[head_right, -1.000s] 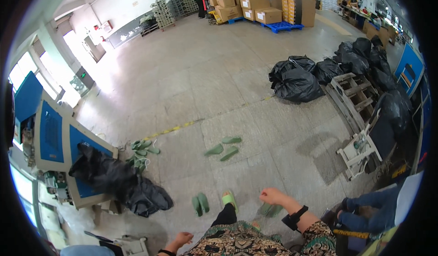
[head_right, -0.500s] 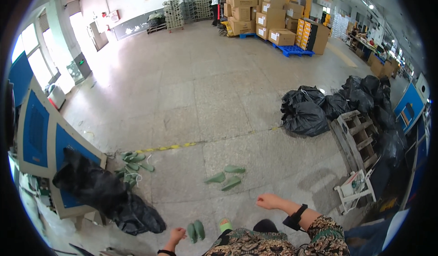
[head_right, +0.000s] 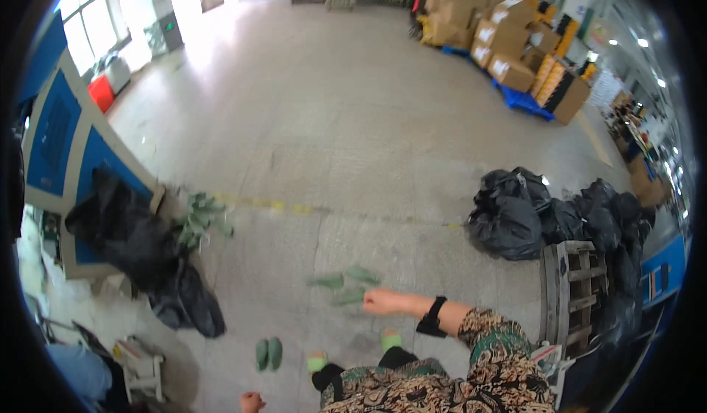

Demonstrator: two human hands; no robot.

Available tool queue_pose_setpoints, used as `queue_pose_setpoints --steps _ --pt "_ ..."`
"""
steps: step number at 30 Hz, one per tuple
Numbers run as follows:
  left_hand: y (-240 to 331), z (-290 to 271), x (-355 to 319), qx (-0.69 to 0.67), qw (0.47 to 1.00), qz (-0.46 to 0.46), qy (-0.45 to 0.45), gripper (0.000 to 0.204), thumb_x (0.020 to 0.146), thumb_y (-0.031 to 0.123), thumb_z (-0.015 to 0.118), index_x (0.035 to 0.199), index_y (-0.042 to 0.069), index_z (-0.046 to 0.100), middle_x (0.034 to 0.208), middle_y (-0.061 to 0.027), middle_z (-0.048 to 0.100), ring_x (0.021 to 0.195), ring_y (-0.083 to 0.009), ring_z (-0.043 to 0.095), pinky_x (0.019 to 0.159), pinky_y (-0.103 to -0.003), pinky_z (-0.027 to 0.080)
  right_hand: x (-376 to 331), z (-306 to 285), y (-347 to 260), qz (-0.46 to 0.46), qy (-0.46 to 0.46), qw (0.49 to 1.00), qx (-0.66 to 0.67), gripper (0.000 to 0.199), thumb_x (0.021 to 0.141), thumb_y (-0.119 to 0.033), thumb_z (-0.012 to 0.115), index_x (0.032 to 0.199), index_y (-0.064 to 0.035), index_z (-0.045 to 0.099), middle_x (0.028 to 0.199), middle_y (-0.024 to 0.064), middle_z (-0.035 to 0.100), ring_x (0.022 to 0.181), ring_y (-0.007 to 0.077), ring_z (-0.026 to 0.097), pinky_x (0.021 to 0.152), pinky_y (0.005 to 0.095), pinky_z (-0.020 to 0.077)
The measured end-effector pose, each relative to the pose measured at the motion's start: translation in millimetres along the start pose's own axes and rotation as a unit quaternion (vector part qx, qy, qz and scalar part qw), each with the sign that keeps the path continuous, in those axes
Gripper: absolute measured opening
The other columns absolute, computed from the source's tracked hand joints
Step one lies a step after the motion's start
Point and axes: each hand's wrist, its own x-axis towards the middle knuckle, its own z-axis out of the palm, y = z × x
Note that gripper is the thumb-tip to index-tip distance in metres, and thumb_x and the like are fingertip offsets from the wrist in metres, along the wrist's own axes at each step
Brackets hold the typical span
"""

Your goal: Organizing and placing green shoe lasts on a work table and conveyor belt in a manufacturing environment.

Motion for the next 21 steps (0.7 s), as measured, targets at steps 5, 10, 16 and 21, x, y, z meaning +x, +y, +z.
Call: queue_pose_setpoints --steps 5,10,16,21 --pt "-106.0 26.4 -64.9 0.244 0.945 0.217 -0.002 0.030 0.084 0.030 0.046 0.069 0.007 0.057 0.061 -0.0121 0.057 0.054 -0.0268 0.054 0.049 -0.040 0.043 32.5 -3.2 27.0 -0.028 -0.099 0.993 -0.054 0.024 0.083 -0.022 0.053 0.093 -0.0003 0.054 0.087 0.0166 0.060 0.078 0.0238 0.055 0.073 0.0393 0.0446" --pt "-20.5 69.1 -84.2 0.090 0.996 -0.021 -0.017 0.028 0.081 0.023 0.055 0.082 -0.004 0.060 0.068 -0.0171 0.060 0.061 -0.0242 0.061 0.058 -0.034 0.046 73.5 63.8 92.7 0.054 -0.168 0.979 -0.101 0.031 0.081 -0.022 0.055 0.099 0.0025 0.052 0.093 0.0217 0.061 0.090 0.0367 0.058 0.075 0.0442 0.0462" --pt "-17.4 148.1 9.8 0.165 0.981 0.079 -0.062 0.028 0.078 0.021 0.060 0.096 -0.001 0.062 0.078 -0.0198 0.063 0.073 -0.0296 0.063 0.065 -0.035 0.048 148.8 182.9 146.8 0.027 -0.284 0.931 -0.229 0.043 0.079 -0.016 0.058 0.117 -0.0003 0.042 0.104 0.0228 0.056 0.100 0.0380 0.053 0.084 0.0401 0.0436" --pt "-18.2 206.3 94.4 0.138 0.981 0.122 -0.064 0.028 0.077 0.019 0.061 0.097 -0.001 0.062 0.080 -0.0184 0.064 0.076 -0.0267 0.063 0.067 -0.034 0.048 254.2 219.0 190.9 -0.165 -0.129 0.934 -0.288 0.052 0.072 -0.017 0.065 0.115 -0.0019 0.041 0.115 0.0183 0.050 0.111 0.0350 0.046 0.091 0.0434 0.0380"
